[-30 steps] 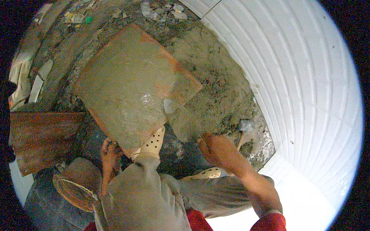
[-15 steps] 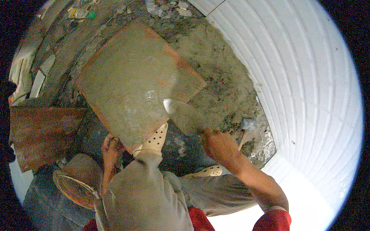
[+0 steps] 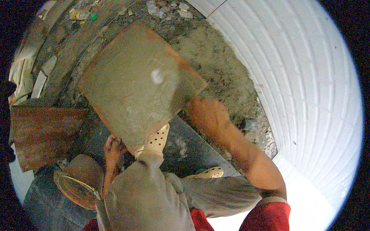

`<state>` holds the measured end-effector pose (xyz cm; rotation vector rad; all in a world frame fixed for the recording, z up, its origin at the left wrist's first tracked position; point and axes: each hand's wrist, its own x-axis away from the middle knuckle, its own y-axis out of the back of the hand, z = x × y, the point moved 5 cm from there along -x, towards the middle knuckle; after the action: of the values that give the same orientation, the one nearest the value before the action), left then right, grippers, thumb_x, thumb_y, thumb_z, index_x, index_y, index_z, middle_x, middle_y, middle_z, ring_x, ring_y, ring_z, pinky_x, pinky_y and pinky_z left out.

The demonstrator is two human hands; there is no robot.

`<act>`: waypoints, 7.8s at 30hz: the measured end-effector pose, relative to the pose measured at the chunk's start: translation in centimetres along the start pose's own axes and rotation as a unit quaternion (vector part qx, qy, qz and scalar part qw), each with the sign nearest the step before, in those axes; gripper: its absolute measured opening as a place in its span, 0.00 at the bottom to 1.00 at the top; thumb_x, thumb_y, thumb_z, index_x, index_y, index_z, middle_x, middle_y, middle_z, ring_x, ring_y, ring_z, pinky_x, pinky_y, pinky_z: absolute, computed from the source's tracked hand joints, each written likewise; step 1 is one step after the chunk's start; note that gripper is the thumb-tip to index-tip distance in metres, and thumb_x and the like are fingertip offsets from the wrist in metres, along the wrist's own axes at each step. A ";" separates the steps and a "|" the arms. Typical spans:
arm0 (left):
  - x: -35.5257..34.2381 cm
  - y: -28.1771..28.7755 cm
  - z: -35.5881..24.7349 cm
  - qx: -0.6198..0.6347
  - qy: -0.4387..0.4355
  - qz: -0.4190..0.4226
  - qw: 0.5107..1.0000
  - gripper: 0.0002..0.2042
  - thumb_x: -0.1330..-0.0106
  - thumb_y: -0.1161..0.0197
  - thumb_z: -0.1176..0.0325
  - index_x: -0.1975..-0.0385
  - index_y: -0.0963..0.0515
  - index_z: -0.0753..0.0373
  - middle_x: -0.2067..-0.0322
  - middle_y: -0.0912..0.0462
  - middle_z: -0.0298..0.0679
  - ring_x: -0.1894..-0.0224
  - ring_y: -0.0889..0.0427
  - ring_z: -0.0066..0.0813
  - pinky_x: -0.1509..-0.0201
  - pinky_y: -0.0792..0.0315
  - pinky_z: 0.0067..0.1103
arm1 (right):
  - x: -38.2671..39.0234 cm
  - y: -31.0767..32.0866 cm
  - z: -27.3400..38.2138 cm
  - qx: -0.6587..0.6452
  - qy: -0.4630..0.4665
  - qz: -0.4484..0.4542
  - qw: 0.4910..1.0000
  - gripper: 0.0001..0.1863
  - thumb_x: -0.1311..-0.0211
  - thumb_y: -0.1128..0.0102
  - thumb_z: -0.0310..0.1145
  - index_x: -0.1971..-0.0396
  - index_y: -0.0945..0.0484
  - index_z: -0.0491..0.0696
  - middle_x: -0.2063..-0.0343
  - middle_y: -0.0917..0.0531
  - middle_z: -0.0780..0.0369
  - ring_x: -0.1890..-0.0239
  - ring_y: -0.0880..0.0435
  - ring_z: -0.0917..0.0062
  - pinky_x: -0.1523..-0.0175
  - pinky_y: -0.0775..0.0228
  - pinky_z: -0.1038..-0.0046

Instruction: The person installs floor tiles by spreading cement with a trowel, placing a tile, and tapping it with a rubber mallet to level it. They repeat this process for multiple tiles, using a straight edge to check alignment.

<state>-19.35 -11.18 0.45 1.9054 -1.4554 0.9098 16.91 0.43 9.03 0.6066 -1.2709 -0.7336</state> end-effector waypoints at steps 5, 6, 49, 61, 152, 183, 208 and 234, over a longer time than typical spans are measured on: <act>-0.3 -0.1 -0.3 0.002 -0.013 0.019 1.000 0.05 0.28 0.45 0.68 0.58 0.24 0.59 0.70 0.22 0.29 0.70 0.23 0.18 0.68 0.25 0.18 | 0.7 1.2 -1.7 -0.060 -0.033 -0.030 0.997 0.15 0.26 0.52 0.39 0.65 0.25 0.41 0.71 0.18 0.41 0.67 0.18 0.40 0.60 0.27 0.45; -0.3 -0.1 -0.3 0.000 -0.013 0.013 1.000 0.05 0.28 0.44 0.68 0.59 0.24 0.59 0.70 0.22 0.29 0.70 0.23 0.18 0.68 0.25 0.18 | 1.6 0.8 -1.3 -0.076 -0.050 -0.008 0.996 0.16 0.26 0.52 0.39 0.66 0.25 0.40 0.71 0.19 0.40 0.66 0.19 0.40 0.59 0.27 0.45; -0.3 -0.2 0.9 -0.045 -0.021 -0.009 0.999 0.13 0.29 0.48 0.72 0.49 0.21 0.64 0.71 0.20 0.28 0.73 0.28 0.16 0.70 0.32 0.20 | -16.8 2.3 21.8 0.079 0.294 -0.104 0.947 0.11 0.42 0.44 0.34 0.71 0.16 0.43 0.71 0.14 0.47 0.67 0.12 0.51 0.65 0.20 0.52; -0.1 -0.3 0.7 -0.028 -0.013 -0.012 0.999 0.14 0.28 0.48 0.71 0.47 0.21 0.63 0.66 0.17 0.32 0.70 0.24 0.18 0.68 0.28 0.21 | -14.7 2.8 12.3 0.116 0.255 -0.046 0.959 0.19 0.27 0.50 0.41 0.71 0.19 0.42 0.72 0.16 0.45 0.66 0.16 0.47 0.58 0.24 0.48; -22.9 -14.0 -28.1 0.349 -0.289 0.192 0.871 0.18 0.24 0.49 0.68 0.36 0.32 0.55 0.40 0.25 0.38 0.45 0.21 0.38 0.38 0.23 0.36 | 1.8 21.1 3.9 -0.140 0.296 -0.663 0.673 0.09 0.40 0.32 0.28 0.61 0.19 0.47 0.64 0.20 0.57 0.62 0.22 0.63 0.52 0.29 0.65; -12.3 -31.9 -21.6 -0.465 -0.390 0.129 0.784 0.28 0.46 0.22 0.66 0.46 0.21 0.72 0.52 0.14 0.47 0.50 0.17 0.37 0.42 0.26 0.29 | 8.8 -15.2 -18.9 -0.581 -0.391 -0.567 0.434 0.13 0.35 0.32 0.37 0.65 0.20 0.42 0.69 0.19 0.65 0.66 0.26 0.80 0.58 0.31 0.73; -18.4 -34.4 -19.2 -0.455 -0.430 0.131 0.769 0.24 0.46 0.24 0.68 0.48 0.18 0.69 0.58 0.13 0.50 0.57 0.14 0.41 0.48 0.23 0.32 | 5.2 -14.9 -22.5 -0.454 -0.463 -0.501 0.574 0.21 0.38 0.33 0.47 0.67 0.16 0.41 0.70 0.14 0.51 0.65 0.15 0.56 0.55 0.25 0.60; -18.4 -34.7 -19.8 -0.571 -0.506 0.096 0.639 0.31 0.43 0.26 0.52 0.44 0.20 0.66 0.52 0.14 0.53 0.50 0.14 0.48 0.45 0.24 0.35 | 4.2 -13.8 -26.5 -0.336 -0.430 -0.353 0.760 0.24 0.40 0.34 0.53 0.72 0.16 0.43 0.80 0.16 0.56 0.76 0.15 0.64 0.64 0.23 0.63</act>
<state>7.56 23.39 -3.36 1.1052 -2.0223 -1.1422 41.37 -11.47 -4.15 0.0854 -1.4280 -2.1827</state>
